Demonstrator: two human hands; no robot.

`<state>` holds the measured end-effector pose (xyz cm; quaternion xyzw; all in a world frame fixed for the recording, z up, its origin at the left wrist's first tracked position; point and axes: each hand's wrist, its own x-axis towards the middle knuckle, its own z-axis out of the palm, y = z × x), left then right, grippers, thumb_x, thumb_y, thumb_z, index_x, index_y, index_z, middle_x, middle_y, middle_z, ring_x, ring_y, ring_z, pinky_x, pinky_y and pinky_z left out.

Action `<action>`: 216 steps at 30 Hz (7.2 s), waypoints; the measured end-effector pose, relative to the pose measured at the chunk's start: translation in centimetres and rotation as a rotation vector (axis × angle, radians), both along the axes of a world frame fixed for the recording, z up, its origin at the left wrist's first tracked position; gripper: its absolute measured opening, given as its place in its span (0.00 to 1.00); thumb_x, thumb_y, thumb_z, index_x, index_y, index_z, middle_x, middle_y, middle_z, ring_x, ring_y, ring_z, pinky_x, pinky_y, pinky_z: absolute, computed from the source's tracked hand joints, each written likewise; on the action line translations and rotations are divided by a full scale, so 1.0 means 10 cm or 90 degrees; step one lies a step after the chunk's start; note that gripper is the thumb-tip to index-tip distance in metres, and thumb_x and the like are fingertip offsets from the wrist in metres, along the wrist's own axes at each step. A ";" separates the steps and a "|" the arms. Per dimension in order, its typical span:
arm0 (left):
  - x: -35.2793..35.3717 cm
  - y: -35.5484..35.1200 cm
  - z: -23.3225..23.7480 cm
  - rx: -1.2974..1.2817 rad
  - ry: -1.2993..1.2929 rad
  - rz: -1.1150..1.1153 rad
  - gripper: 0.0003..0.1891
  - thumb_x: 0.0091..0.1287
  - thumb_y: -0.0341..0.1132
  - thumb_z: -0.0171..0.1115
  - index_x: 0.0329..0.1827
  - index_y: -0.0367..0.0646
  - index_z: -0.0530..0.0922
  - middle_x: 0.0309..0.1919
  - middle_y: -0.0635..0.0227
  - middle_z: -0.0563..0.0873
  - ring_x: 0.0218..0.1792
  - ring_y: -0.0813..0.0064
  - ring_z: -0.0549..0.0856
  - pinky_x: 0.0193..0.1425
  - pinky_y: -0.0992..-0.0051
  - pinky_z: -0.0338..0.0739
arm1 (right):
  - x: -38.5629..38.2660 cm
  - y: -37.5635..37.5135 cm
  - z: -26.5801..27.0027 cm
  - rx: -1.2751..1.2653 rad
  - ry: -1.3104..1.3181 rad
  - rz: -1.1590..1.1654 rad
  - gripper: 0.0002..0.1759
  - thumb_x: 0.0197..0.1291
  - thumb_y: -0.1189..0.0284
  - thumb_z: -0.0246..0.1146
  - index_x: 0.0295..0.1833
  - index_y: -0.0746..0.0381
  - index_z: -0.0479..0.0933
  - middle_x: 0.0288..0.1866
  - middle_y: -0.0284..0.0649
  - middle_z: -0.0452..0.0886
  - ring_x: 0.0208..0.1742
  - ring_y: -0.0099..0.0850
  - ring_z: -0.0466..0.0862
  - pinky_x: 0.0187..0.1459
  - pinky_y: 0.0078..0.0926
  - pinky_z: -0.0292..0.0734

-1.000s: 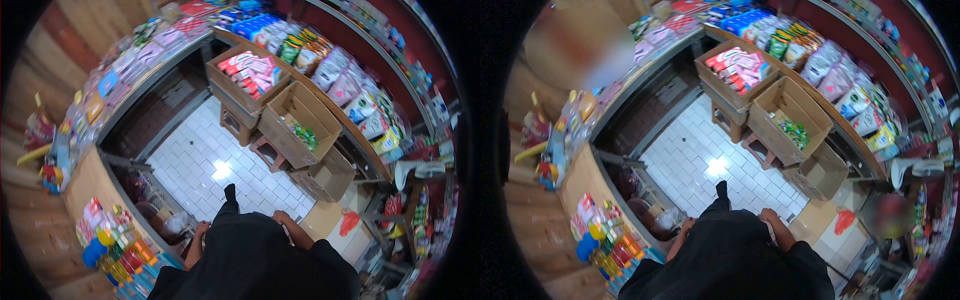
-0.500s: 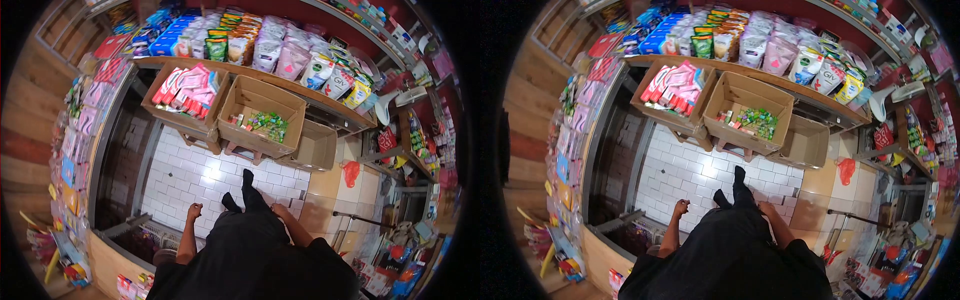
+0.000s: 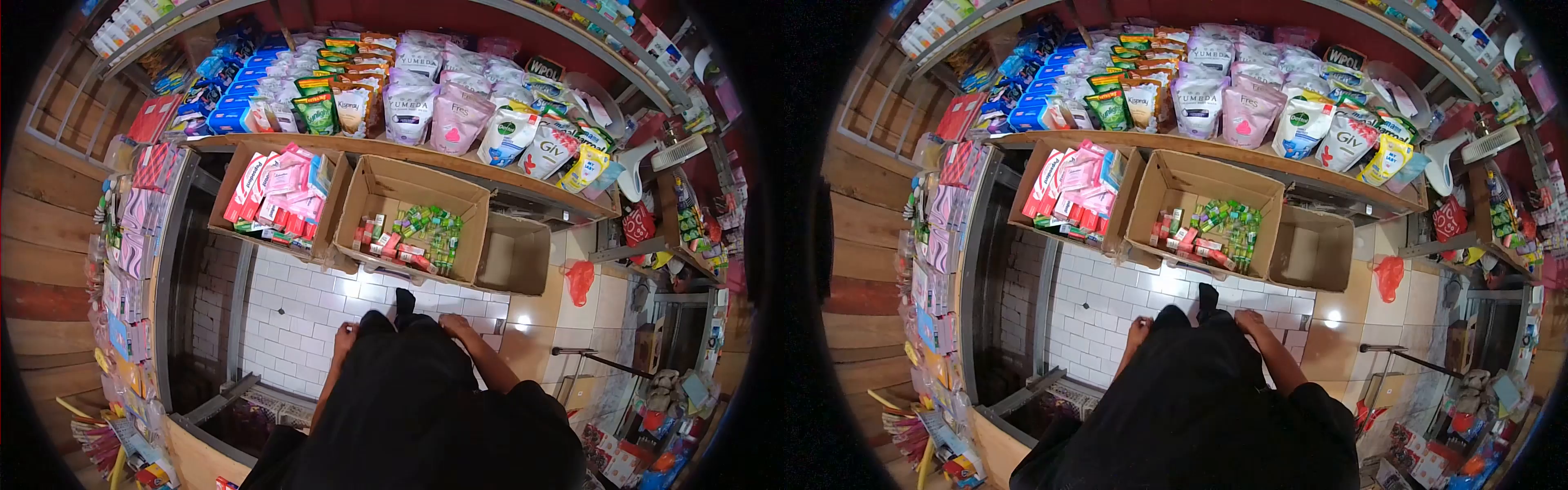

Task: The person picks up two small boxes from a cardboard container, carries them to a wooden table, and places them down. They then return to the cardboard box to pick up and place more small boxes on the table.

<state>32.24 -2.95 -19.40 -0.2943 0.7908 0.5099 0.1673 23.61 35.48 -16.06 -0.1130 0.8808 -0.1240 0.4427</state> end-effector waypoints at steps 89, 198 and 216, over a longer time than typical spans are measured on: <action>-3.13 0.23 1.89 -0.244 0.306 -0.338 0.10 0.67 0.34 0.60 0.49 0.45 0.77 0.40 0.57 0.84 0.36 0.48 0.86 0.38 0.54 0.82 | -3.21 -2.21 -0.76 0.057 0.111 -0.042 0.30 0.71 0.73 0.46 0.74 0.35 0.65 0.77 0.41 0.63 0.77 0.45 0.62 0.73 0.49 0.62; -3.18 0.32 1.92 -0.251 0.216 -0.434 0.28 0.70 0.56 0.58 0.62 0.43 0.70 0.39 0.37 0.86 0.35 0.35 0.85 0.39 0.44 0.80 | -1.88 -0.56 -1.23 0.109 -0.123 -0.312 0.41 0.59 0.54 0.69 0.72 0.64 0.67 0.69 0.54 0.75 0.65 0.48 0.79 0.65 0.43 0.75; -3.19 0.29 1.97 -0.233 0.221 -0.439 0.28 0.70 0.56 0.58 0.62 0.44 0.71 0.37 0.39 0.86 0.37 0.37 0.86 0.41 0.45 0.80 | -2.38 -0.79 0.77 -0.517 -0.096 -0.550 0.24 0.53 0.73 0.73 0.57 0.64 0.81 0.42 0.32 0.85 0.38 0.23 0.82 0.41 0.23 0.77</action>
